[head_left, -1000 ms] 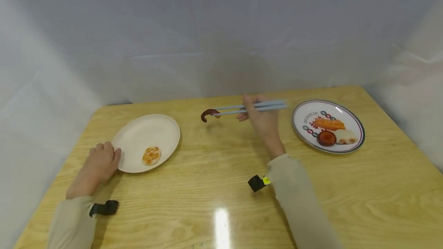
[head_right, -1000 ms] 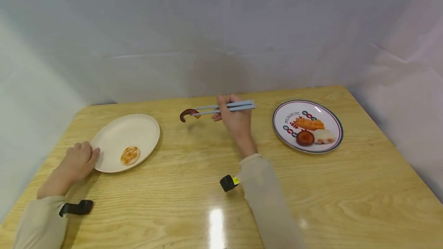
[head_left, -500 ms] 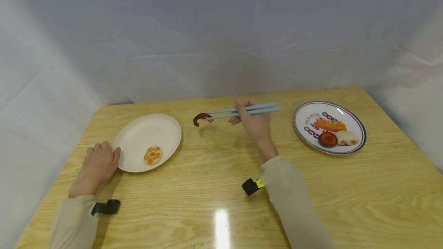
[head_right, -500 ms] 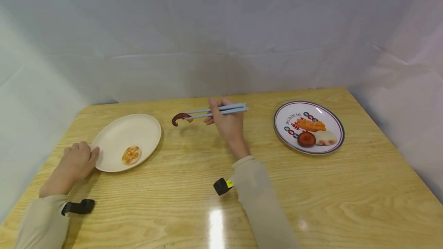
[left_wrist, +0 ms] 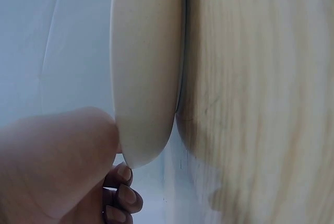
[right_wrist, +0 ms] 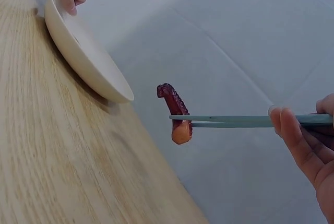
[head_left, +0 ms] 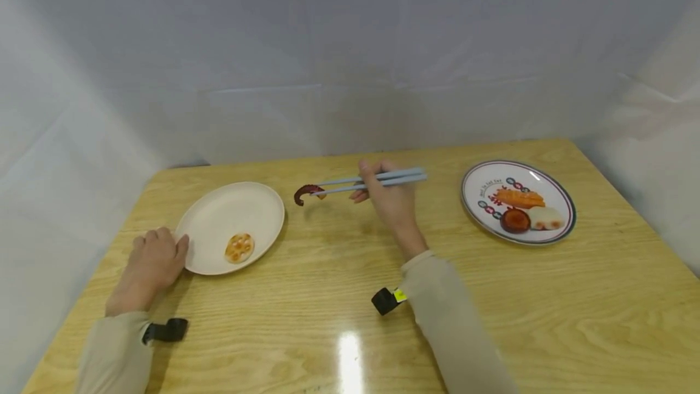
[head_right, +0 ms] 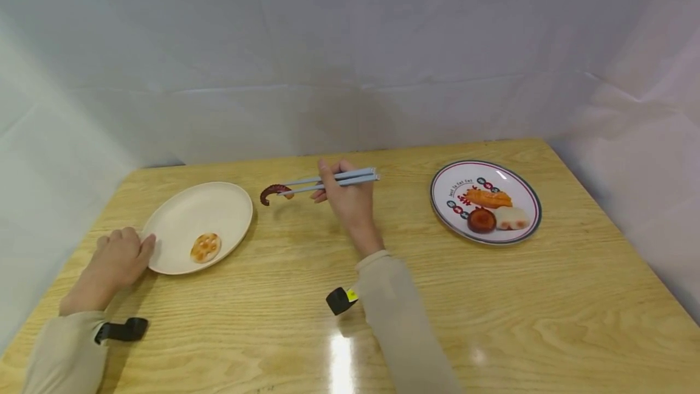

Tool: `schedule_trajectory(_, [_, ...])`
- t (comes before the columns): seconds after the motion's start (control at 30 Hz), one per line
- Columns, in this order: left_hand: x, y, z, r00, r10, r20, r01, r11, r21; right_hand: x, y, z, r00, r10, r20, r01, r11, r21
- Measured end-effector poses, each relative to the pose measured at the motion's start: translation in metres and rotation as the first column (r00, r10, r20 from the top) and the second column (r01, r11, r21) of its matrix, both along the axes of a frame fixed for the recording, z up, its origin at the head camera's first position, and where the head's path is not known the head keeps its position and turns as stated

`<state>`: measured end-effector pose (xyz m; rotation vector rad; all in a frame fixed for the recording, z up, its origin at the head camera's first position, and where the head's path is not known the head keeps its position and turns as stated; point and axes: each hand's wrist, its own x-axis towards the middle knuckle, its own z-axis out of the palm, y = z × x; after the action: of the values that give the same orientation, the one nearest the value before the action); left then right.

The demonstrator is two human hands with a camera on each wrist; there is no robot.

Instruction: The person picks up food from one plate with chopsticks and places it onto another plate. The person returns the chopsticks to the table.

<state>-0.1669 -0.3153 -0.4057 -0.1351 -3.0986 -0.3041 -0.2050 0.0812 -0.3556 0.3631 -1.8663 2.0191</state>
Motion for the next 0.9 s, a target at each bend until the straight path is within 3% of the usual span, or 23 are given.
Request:
schedule_trajectory(0.63, [0.0,-0.006,0.0,0.998,0.015,0.069,-0.016,1.0,0.015,0.009,-0.025,-0.005,1.0,0.011,-0.024,-0.015,0.991,-0.135])
schedule_trajectory(0.9, [-0.001,-0.004,-0.001,0.999,-0.008,0.045,0.007,1.0,0.016,0.009,-0.028,-0.011,1.0,0.014,-0.028,-0.018,0.988,-0.152])
